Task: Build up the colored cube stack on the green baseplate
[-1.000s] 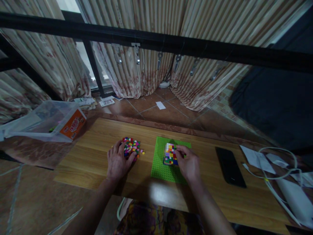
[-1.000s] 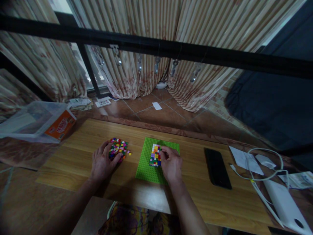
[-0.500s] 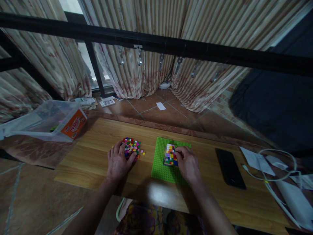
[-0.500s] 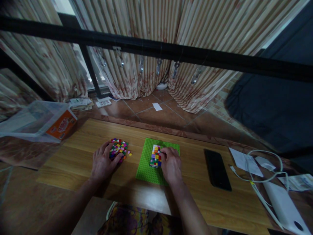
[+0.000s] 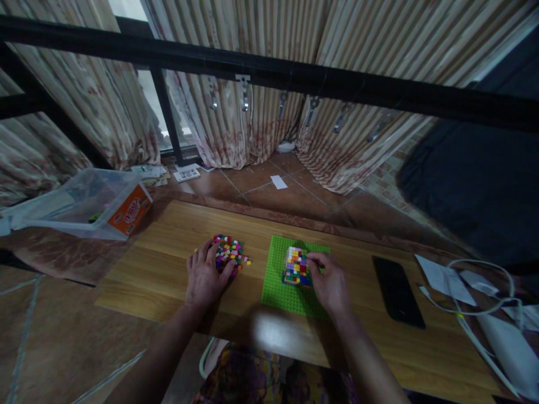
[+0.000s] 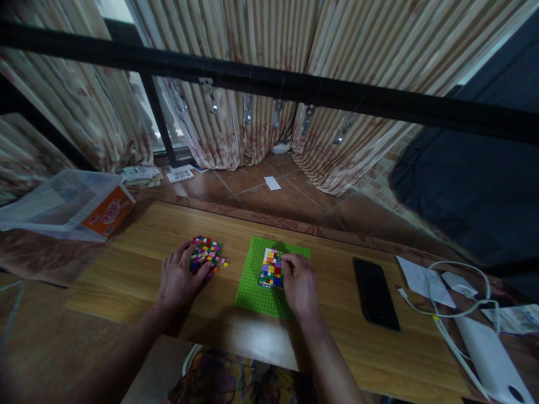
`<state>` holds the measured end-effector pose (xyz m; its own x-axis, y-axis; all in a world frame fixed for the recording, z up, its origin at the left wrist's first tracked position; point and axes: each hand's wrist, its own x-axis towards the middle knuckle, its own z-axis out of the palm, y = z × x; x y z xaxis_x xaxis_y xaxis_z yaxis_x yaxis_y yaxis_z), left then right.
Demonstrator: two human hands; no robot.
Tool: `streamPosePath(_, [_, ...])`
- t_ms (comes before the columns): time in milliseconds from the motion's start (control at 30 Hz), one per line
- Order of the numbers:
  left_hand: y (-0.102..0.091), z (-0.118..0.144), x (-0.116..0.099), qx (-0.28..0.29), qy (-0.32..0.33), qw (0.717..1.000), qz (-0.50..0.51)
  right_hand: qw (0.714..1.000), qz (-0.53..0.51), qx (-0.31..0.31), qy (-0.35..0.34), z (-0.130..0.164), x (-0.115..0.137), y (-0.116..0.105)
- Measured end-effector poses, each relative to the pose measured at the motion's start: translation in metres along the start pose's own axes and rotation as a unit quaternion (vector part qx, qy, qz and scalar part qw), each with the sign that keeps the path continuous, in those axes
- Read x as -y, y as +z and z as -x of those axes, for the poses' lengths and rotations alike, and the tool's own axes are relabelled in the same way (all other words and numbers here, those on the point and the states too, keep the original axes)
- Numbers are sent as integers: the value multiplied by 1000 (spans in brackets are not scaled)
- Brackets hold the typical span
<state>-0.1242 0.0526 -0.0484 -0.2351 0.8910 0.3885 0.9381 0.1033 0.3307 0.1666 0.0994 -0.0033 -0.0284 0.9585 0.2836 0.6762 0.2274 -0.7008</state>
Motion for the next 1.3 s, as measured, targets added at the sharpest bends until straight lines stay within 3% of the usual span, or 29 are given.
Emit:
streamPosePath(467, [-1, 0, 0, 4, -4, 1000, 11, 991, 107, 13, -79, -2, 0, 3])
streamPosePath(1300, [-1, 0, -1, 6, -4, 1000, 13, 1000, 10, -25, 16, 1, 3, 5])
